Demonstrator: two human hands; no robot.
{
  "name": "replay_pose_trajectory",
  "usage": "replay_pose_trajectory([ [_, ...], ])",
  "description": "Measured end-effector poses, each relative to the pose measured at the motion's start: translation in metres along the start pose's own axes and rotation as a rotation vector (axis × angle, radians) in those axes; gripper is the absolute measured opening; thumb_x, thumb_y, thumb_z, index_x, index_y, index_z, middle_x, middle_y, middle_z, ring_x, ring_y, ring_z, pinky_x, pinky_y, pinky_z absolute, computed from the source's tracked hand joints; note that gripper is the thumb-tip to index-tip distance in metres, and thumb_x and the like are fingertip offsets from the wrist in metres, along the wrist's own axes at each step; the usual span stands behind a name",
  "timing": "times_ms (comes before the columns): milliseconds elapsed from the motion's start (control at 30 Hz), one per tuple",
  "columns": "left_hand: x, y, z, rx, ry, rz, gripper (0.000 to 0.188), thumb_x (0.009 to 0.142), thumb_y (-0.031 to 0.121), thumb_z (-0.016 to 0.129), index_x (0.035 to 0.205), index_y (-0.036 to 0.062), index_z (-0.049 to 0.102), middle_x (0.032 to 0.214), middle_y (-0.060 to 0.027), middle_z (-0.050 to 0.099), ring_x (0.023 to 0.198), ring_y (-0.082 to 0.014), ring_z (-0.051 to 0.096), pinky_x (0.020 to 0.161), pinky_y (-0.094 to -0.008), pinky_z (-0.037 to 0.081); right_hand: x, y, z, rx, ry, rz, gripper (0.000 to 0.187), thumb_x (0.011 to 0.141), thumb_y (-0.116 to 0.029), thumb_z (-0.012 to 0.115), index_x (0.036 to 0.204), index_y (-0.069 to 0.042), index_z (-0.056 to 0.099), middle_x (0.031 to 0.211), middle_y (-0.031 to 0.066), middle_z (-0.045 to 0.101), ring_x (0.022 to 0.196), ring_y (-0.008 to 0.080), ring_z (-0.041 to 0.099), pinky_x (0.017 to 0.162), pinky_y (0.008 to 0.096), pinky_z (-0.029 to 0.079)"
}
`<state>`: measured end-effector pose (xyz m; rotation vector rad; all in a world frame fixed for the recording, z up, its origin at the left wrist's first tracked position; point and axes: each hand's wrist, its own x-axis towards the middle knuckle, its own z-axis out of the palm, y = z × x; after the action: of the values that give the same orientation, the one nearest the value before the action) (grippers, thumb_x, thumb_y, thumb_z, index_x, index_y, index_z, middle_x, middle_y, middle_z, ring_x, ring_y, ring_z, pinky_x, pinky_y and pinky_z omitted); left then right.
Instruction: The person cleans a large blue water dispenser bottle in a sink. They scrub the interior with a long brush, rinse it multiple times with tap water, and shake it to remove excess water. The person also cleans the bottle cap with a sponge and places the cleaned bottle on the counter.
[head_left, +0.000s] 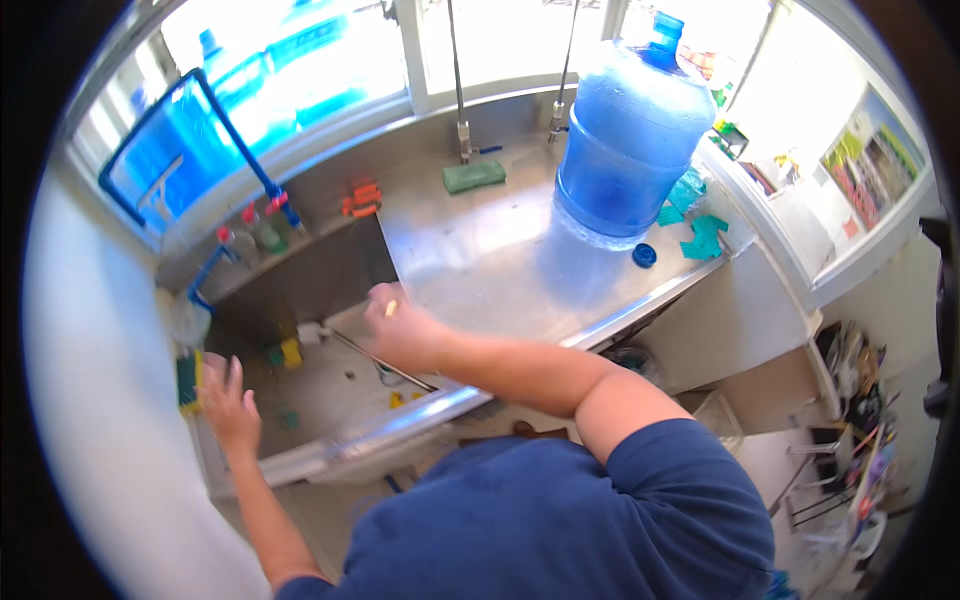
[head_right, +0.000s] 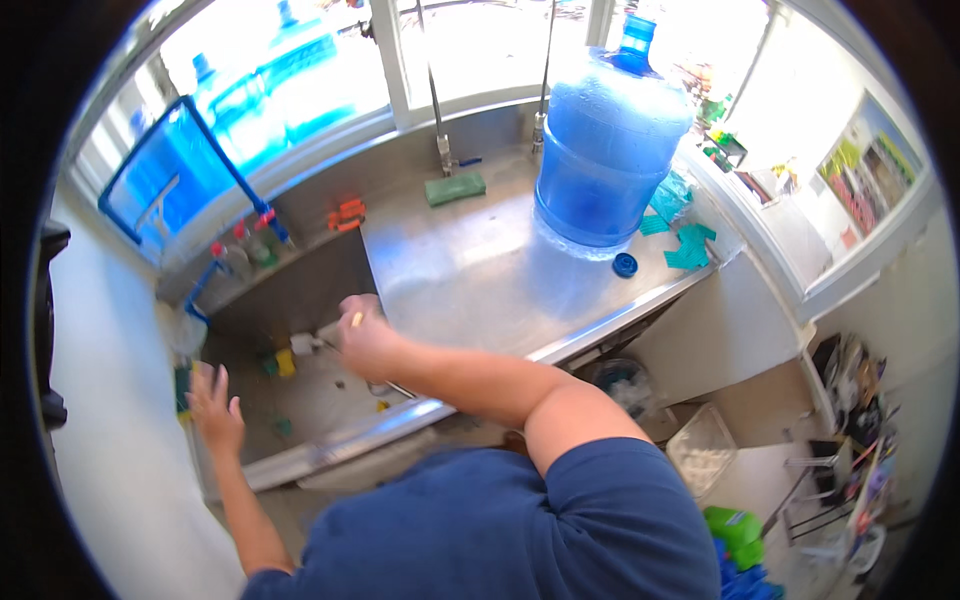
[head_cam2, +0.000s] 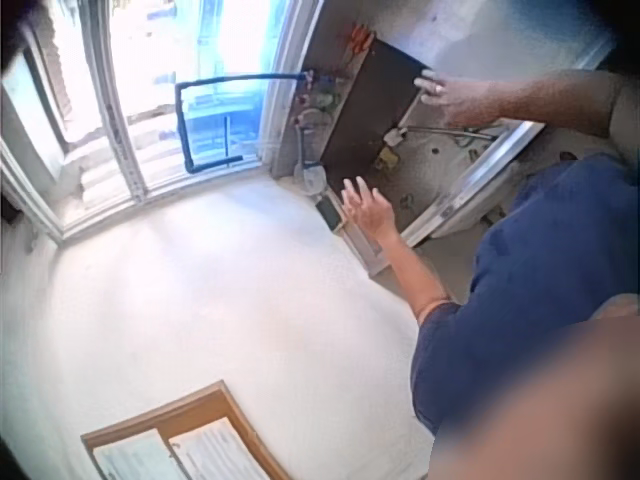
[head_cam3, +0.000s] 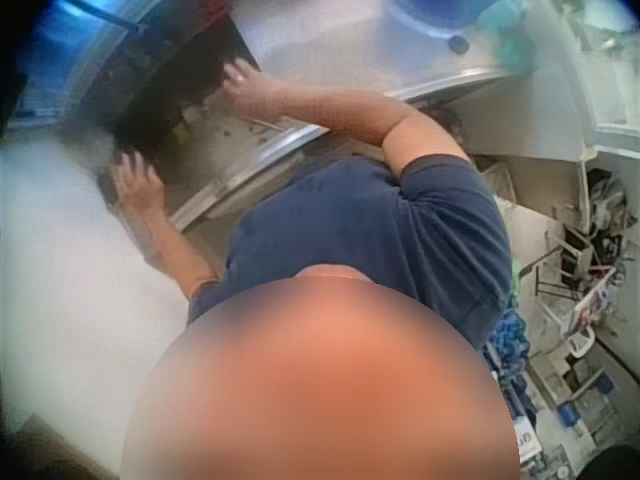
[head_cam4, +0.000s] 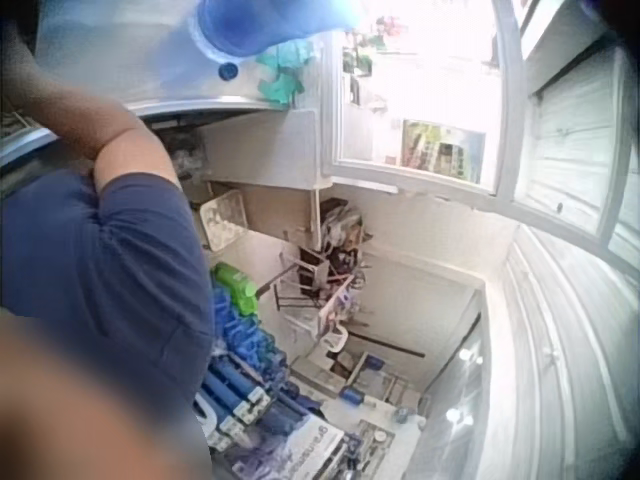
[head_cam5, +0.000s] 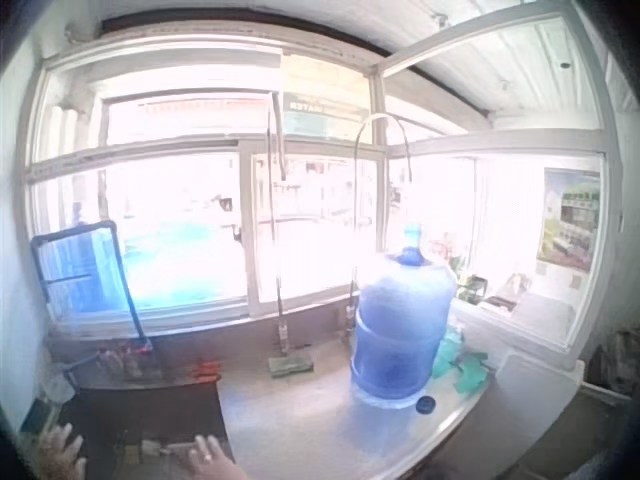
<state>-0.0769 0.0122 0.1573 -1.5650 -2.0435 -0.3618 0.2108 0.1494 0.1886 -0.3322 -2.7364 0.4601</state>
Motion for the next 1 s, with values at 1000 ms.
replay_pose_trajectory([
  [1000, -0.114, 0.105, 0.070, -0.749, -1.528, 0.804, 0.038, 0.078, 0.035, 0.074, 0.105, 0.0087, 0.072, 0.101, -0.0161, 0.072, 0.095, -0.0339, 0.068, 0.081, -0.0383, 0.051, -0.360, -0.422, 0.270, 1.659, 0.443, 1.797, 0.040, 0.084, -0.034, 0.074, 0.109, -0.003, 0.072, 0.100, 0.0066, 0.074, 0.090, 0.0143, 0.063, 0.082, 0.0307, 0.051],
])
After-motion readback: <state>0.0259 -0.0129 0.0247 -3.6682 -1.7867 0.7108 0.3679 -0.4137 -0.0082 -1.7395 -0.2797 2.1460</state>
